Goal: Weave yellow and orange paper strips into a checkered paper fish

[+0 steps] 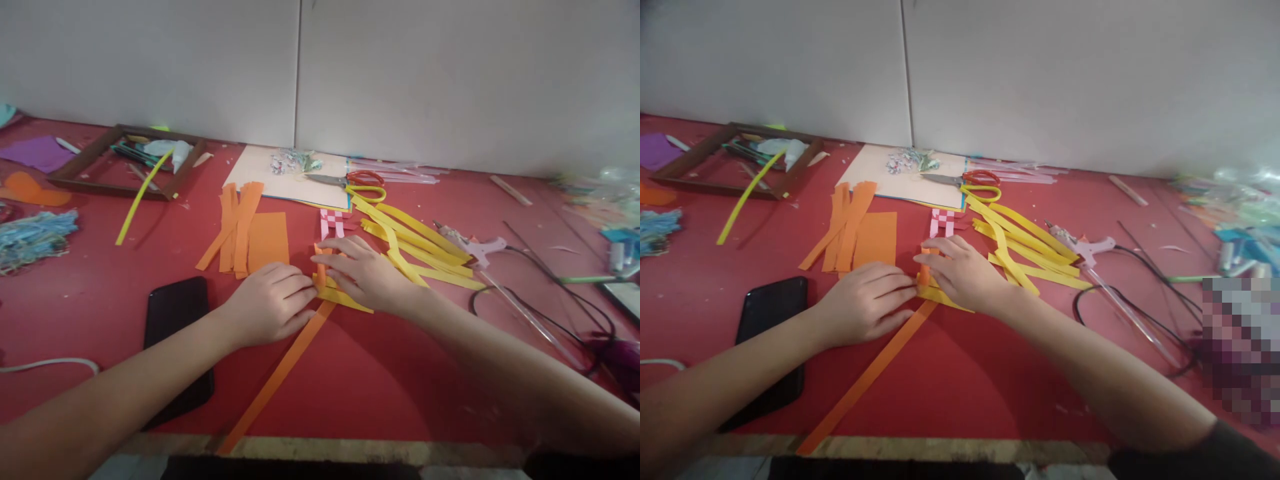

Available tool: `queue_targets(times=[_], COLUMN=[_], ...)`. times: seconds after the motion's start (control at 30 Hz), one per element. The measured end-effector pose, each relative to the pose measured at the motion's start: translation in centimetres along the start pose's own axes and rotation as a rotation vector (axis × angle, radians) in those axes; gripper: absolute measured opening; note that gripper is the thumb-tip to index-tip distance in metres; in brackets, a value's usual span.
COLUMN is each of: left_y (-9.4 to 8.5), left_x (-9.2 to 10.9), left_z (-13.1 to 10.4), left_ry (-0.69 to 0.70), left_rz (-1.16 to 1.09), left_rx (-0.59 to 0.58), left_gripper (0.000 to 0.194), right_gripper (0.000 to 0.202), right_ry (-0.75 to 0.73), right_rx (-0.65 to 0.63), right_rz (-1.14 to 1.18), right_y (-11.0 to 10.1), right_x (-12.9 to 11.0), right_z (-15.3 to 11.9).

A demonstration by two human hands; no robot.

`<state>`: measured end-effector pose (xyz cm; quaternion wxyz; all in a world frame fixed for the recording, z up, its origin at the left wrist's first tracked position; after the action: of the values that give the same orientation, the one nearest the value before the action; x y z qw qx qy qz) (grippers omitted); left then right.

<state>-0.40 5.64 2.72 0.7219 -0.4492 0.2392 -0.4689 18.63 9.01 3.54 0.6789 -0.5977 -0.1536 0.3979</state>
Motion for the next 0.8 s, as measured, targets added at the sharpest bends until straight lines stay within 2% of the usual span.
queue_targets(times=[0.1, 0.3, 0.53, 0.67, 0.8], left_y=[0.0, 0.4, 0.5, 0.4, 0.3], left_x=[0.1, -0.1, 0.0, 0.0, 0.1], left_z=[0.0, -0.2, -0.4, -0.3, -0.1], left_ry=[0.008, 0.007, -0.003, -0.013, -0.012], left_rz=[0.003, -0.008, -0.006, -0.011, -0.016], left_rx=[0.023, -0.029, -0.043, -0.061, -0.061], left_gripper=[0.026, 0.029, 0.03, 0.032, 0.034], right_gripper=[0.028, 0.018, 0.011, 0.018, 0.026], right_ry=[-0.145, -0.231, -0.225, -0.193, -0.121], right_rx=[-0.117, -0.226, -0.286, -0.311, -0.276], right_rz=[-0.035, 0.011, 0.044, 0.006, -0.044], right_y=[-0.2, -0.8, -0.8, -1.1, -1.8], right_x=[0.1, -0.2, 0.5, 0.6, 1.2], right_z=[1.5, 3.2, 3.7, 4.0, 4.5])
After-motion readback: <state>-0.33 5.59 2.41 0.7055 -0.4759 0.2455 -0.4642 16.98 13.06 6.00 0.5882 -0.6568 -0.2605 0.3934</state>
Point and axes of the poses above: each hand's wrist, its own z-axis towards the middle knuckle, its own y-axis out of the palm, x = y × z, the point moved 3 cm from there along z, towards the middle knuckle, and after that the axes turned 1 degree about x, right-handed, at the moved point
